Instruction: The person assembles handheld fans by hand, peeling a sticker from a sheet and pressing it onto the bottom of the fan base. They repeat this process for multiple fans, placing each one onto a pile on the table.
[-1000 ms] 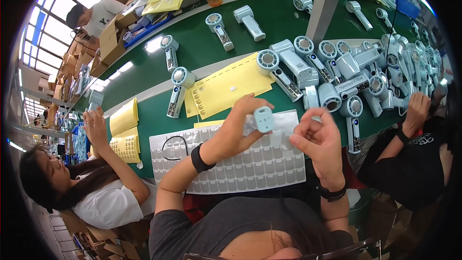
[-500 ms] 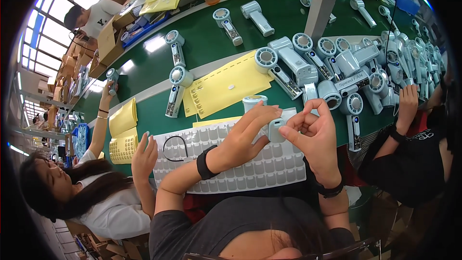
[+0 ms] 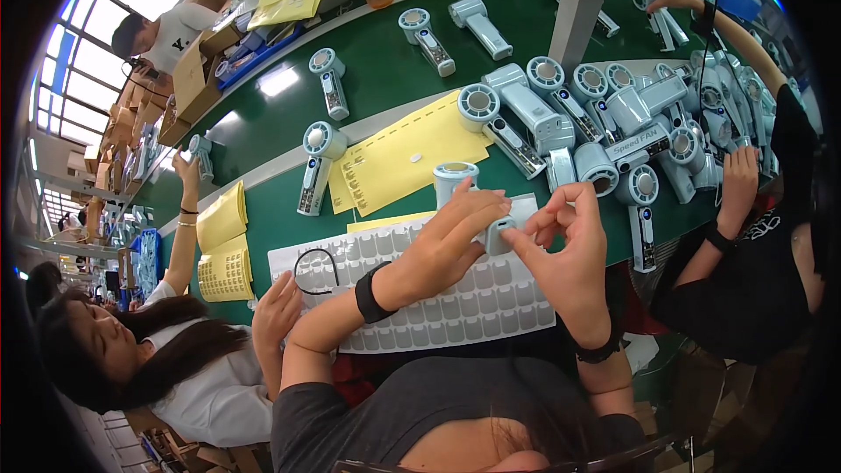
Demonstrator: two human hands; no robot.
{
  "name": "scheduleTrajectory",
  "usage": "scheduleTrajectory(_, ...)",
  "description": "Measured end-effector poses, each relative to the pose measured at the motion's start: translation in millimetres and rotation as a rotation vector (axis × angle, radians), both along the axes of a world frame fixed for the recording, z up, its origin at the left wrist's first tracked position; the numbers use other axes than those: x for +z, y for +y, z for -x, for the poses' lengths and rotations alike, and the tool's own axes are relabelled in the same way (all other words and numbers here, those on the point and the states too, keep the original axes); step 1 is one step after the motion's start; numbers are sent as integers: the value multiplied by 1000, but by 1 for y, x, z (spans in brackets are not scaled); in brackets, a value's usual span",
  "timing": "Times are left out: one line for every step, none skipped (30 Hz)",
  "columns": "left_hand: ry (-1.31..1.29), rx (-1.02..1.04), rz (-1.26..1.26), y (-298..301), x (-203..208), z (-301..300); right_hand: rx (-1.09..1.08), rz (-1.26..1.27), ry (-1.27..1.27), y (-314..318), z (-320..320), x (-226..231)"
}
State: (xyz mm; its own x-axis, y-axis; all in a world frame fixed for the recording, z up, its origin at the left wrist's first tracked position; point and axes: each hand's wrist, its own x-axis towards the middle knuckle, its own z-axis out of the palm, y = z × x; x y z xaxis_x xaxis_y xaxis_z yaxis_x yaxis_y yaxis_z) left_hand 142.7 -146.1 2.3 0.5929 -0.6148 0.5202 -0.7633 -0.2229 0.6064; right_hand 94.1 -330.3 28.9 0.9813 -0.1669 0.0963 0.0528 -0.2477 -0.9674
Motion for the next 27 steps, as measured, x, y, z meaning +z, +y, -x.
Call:
scheduleTrajectory(-31, -14, -25, 3, 0, -6, -27, 133, 1, -2, -1, -1)
scheduleTrajectory(-61, -28, -49, 7, 1, -12, -28, 134, 7, -4, -1, -5)
scheduleTrajectory(-56, -34, -43, 8, 5, -21, -36, 73, 57, -10, 0, -14)
scheduleTrajectory(-203, -29, -122, 9, 10, -34, -44, 12, 107, -17, 0, -25)
scheduleTrajectory(-354, -17, -209, 10, 15, -47, -45, -54, 153, -20, 0, -36)
scheduleTrajectory(-397, 25, -248, 9, 11, -67, -56, -48, 160, -20, 2, -52)
scheduleTrajectory(-449, 84, -303, 11, 12, -84, -16, 99, 50, -16, 7, -66)
scheduleTrajectory(-473, 115, -364, 12, 6, -106, 13, 252, -57, -14, 13, -81)
scheduleTrajectory(-499, 156, -434, 17, 1, -126, 54, 398, -170, -11, 19, -88)
scheduleTrajectory(-498, 165, -437, 24, -8, -146, 62, 397, -173, -8, 25, -89)
scheduleTrajectory(-536, 177, -519, 28, -16, -165, 77, 444, -181, -3, 33, -88)
scheduleTrajectory(-575, 188, -603, 32, -26, -180, 89, 489, -189, 1, 40, -88)
scheduleTrajectory(-577, 196, -609, 39, -38, -192, 107, 531, -200, 4, 43, -89)
scheduleTrajectory(-612, 243, -666, 43, -51, -203, 109, 532, -204, 5, 45, -89)
scheduleTrajectory(-646, 286, -723, 45, -58, -209, 99, 543, -218, 6, 48, -89)
scheduleTrajectory(-680, 332, -781, 49, -65, -214, 90, 552, -234, 6, 50, -89)
scheduleTrajectory(-679, 325, -777, 44, -65, -213, 74, 565, -242, 6, 51, -90)
scheduleTrajectory(-710, 416, -779, 41, -65, -211, 70, 567, -238, 5, 52, -92)
scheduleTrajectory(-740, 509, -780, 38, -65, -208, 69, 512, -213, 3, 52, -94)
scheduleTrajectory(-771, 609, -784, 37, -63, -206, 73, 454, -194, 2, 51, -96)
scheduleTrajectory(-772, 614, -786, 34, -62, -204, 77, 397, -175, 2, 49, -97)
scheduleTrajectory(-645, 799, -776, 30, -62, -202, 80, 396, -178, 2, 50, -97)
scheduleTrajectory(-515, 984, -762, 30, -61, -200, 62, 444, -211, 4, 52, -96)
scheduleTrajectory(-380, 1165, -739, 32, -59, -200, 42, 493, -244, 6, 55, -96)
scheduleTrajectory(-385, 1173, -740, 38, -59, -205, 20, 541, -278, 8, 55, -95)
scheduleTrajectory(-227, 1174, -681, 49, -62, -212, 28, 539, -289, 9, 55, -92)
scheduleTrajectory(-69, 1165, -619, 59, -67, -220, 39, 528, -277, 9, 56, -91)
